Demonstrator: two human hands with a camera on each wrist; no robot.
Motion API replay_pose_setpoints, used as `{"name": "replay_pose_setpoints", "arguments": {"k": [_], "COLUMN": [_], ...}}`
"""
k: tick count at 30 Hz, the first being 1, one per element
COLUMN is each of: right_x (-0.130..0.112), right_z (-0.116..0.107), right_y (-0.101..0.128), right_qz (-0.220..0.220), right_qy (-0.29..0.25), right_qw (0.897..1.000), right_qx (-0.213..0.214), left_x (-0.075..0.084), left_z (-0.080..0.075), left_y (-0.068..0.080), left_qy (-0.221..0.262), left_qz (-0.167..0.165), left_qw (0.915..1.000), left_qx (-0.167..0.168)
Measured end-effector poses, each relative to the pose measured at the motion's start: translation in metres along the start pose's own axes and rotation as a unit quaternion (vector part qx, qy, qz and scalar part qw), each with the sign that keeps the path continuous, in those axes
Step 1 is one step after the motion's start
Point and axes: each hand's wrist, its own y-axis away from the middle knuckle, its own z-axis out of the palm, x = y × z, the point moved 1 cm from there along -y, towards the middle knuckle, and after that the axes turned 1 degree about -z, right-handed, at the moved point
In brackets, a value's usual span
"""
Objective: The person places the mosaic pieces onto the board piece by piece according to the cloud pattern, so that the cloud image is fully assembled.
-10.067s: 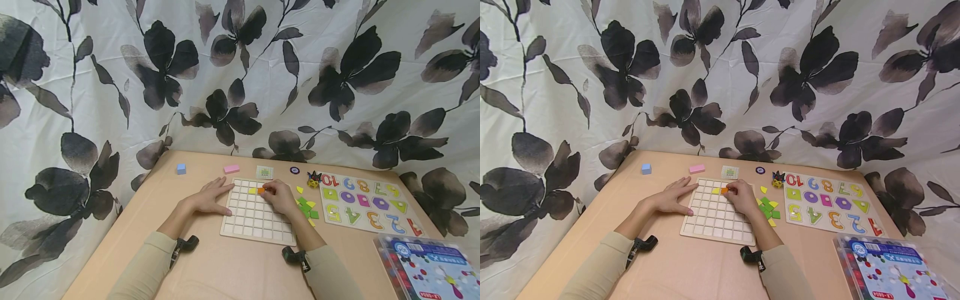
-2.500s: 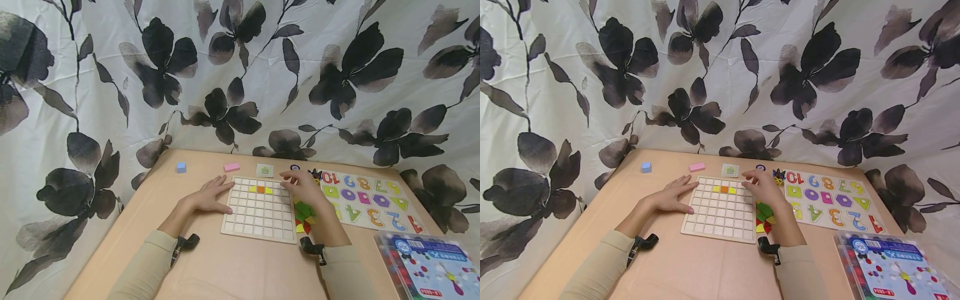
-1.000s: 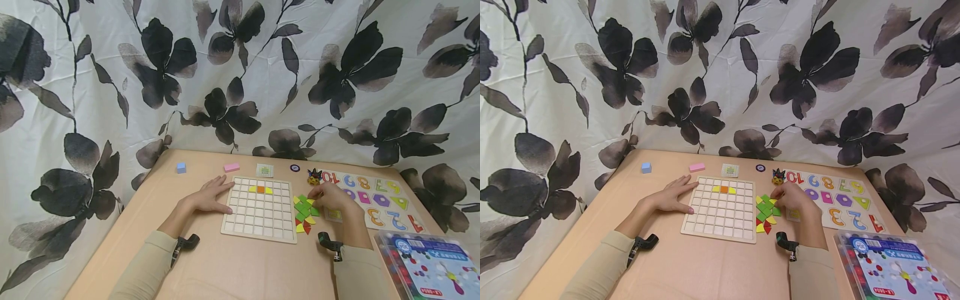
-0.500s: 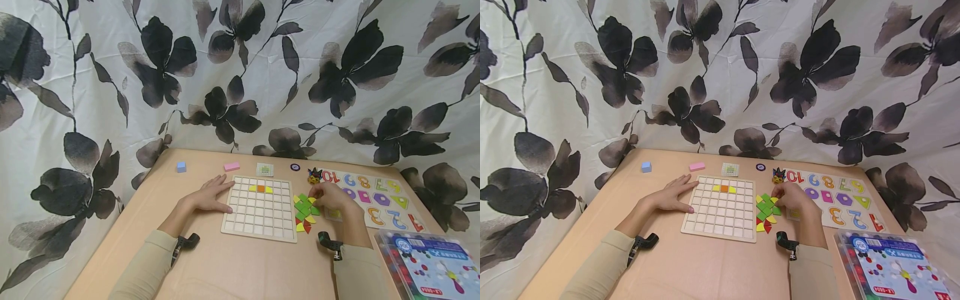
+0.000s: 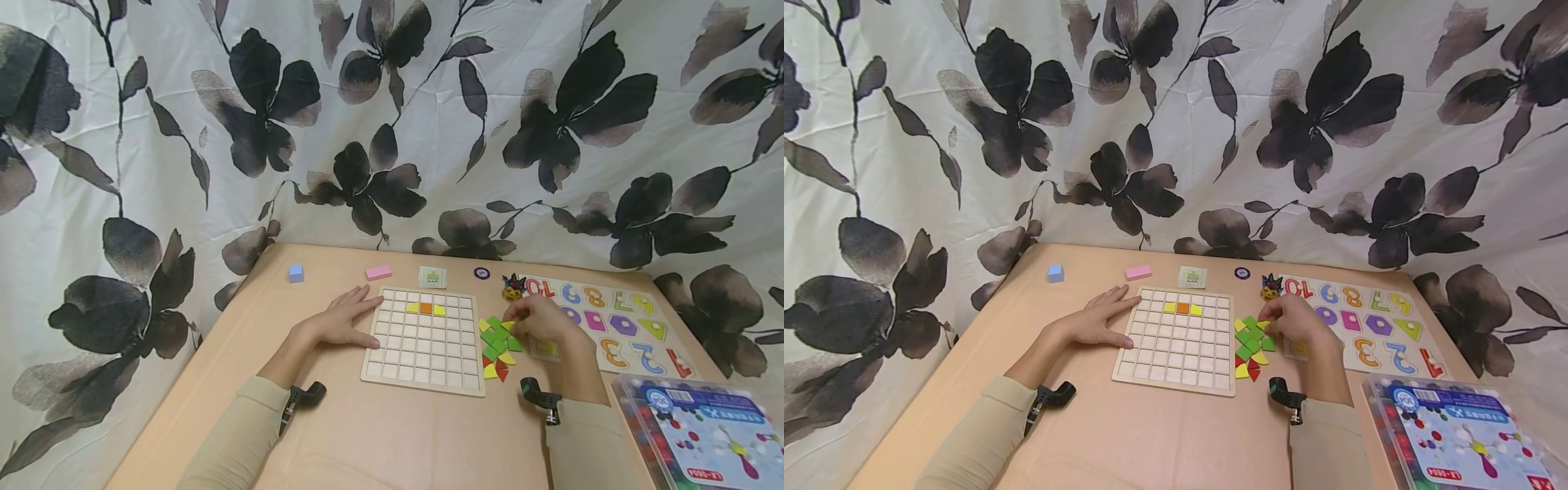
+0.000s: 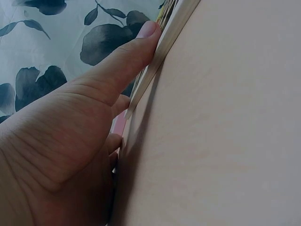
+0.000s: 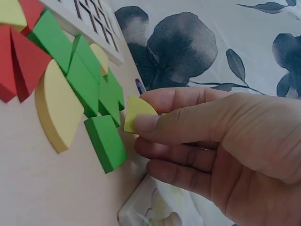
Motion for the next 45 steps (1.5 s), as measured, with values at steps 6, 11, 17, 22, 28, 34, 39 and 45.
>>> {"name": "replay_pose_setpoints", "arguments": {"k": [6, 11, 17, 22, 28, 34, 39, 45], "right_x": [-0.004, -0.007, -0.02, -0.04, -0.057, -0.076, -0.091, -0.104], "right_z": [-0.005, -0.008, -0.003, 0.012, 0.03, 0.049, 0.066, 0.085], "right_y": [0.001, -0.002, -0.007, -0.012, -0.023, -0.034, -0.041, -0.051], "right_qz": [0.006, -0.029, -0.08, -0.083, -0.139, -0.174, -0.172, -0.163], "right_qy": [-0.006, 0.002, -0.009, -0.042, -0.072, -0.077, -0.128, -0.192], "right_qw": [1.0, 0.998, 0.992, 0.99, 0.982, 0.973, 0.966, 0.957], "right_qx": [0.026, 0.064, 0.099, 0.105, 0.109, 0.132, 0.146, 0.141], "left_x": [0.001, 0.002, 0.004, 0.004, 0.005, 0.005, 0.005, 0.005], "left_z": [-0.001, -0.001, -0.001, 0.0, 0.0, 0.0, 0.001, -0.001], "left_y": [0.0, 0.0, 0.0, 0.0, 0.0, 0.001, 0.0, 0.0], "left_qy": [0.005, 0.003, 0.008, 0.011, 0.01, 0.009, 0.009, 0.013], "left_qz": [0.001, 0.003, 0.004, 0.0, 0.001, 0.002, -0.001, -0.001], "left_qw": [1.0, 1.0, 1.0, 0.9999, 0.9999, 1.0, 1.0, 0.9999], "left_qx": [-0.001, 0.001, 0.0, -0.002, -0.003, 0.002, 0.003, 0.003]}}
